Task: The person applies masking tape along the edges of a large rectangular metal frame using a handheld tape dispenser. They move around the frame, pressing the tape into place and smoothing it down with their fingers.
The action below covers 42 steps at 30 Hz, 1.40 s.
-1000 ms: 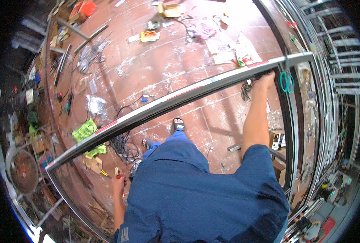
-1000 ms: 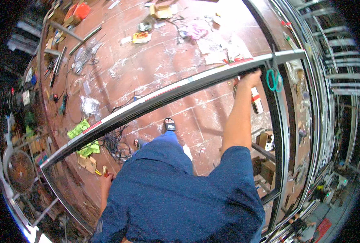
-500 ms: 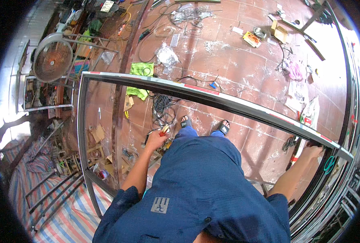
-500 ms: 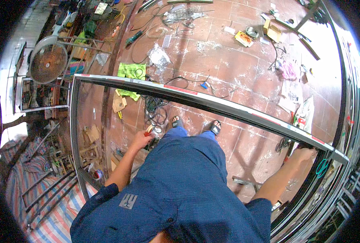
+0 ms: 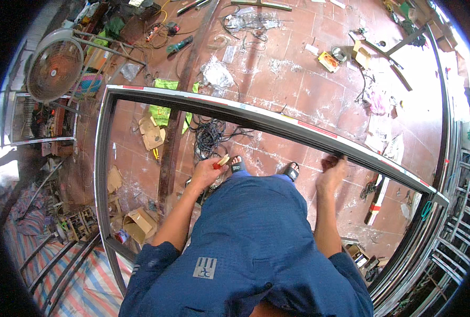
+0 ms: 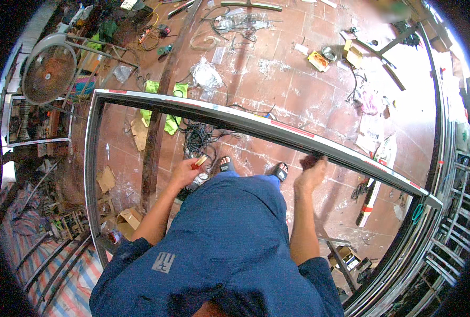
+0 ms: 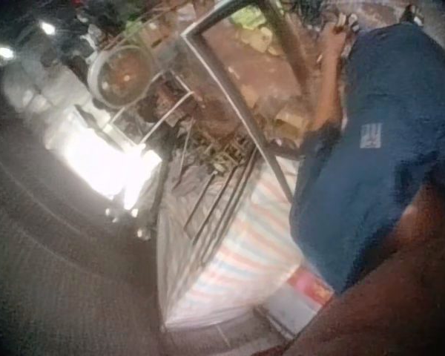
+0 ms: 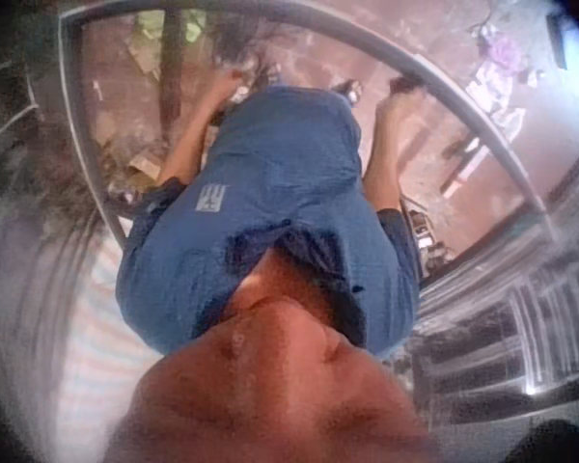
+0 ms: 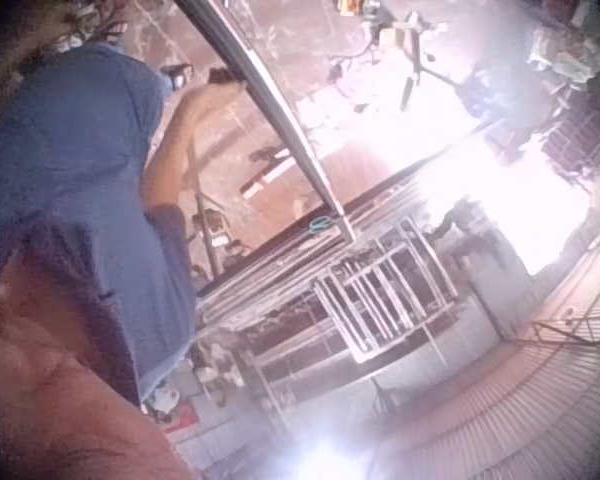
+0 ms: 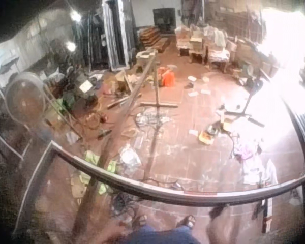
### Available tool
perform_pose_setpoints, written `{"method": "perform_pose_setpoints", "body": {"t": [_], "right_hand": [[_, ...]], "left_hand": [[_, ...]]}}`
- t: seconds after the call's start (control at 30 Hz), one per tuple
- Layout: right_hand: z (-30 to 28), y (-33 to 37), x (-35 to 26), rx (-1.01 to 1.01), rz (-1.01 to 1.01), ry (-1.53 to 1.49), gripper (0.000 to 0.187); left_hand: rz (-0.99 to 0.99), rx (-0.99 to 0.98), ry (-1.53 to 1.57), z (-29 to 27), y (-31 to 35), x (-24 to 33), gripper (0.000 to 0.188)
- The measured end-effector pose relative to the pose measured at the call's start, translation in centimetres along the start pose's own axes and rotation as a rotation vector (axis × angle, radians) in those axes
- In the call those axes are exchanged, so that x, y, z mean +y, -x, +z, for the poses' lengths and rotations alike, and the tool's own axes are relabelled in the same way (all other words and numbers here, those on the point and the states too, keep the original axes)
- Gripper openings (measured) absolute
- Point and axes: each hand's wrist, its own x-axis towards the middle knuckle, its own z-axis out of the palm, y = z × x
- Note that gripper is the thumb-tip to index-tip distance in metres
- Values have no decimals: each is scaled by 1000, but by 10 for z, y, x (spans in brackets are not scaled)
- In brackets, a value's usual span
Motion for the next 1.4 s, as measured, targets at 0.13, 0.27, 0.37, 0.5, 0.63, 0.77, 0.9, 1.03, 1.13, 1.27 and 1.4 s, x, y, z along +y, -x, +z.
{"method": "perform_pose_setpoints", "body": {"t": [0.13, 0.27, 0.37, 0.5, 0.63, 0.77, 0.9, 1.03, 1.13, 1.27, 1.4], "right_hand": [[66, 56, 27, -179, 76, 39, 34], [120, 95, 39, -306, 191, -73, 28], [136, 104, 45, -394, 274, -62, 25], [145, 108, 38, -484, 355, -57, 16], [152, 108, 37, -507, 439, -31, 12], [155, 105, 35, -551, 461, -42, 12], [154, 105, 35, -562, 419, -1, 13], [150, 100, 38, -605, 391, 3, 16], [144, 94, 41, -638, 392, 10, 17], [153, 102, 39, -625, 422, -52, 17], [161, 108, 44, -646, 395, 2, 17]], "left_hand": [[81, 22, 61, -26, -2, 17, 37], [324, 111, 95, -29, -19, 13, 29], [426, 135, 142, -29, -39, 28, 31], [576, 306, 155, 9, -90, 18, 45], [413, -33, 115, 18, -110, 39, 43], [326, -238, 268, 28, -104, 22, 40], [173, -216, 505, 15, -71, -20, 30], [195, 10, 502, -41, -39, -10, 32], [316, 196, 294, -102, -31, 45, 23], [574, 458, -68, -127, -52, 72, 19], [626, 506, -67, -123, -67, 74, 21]]}}
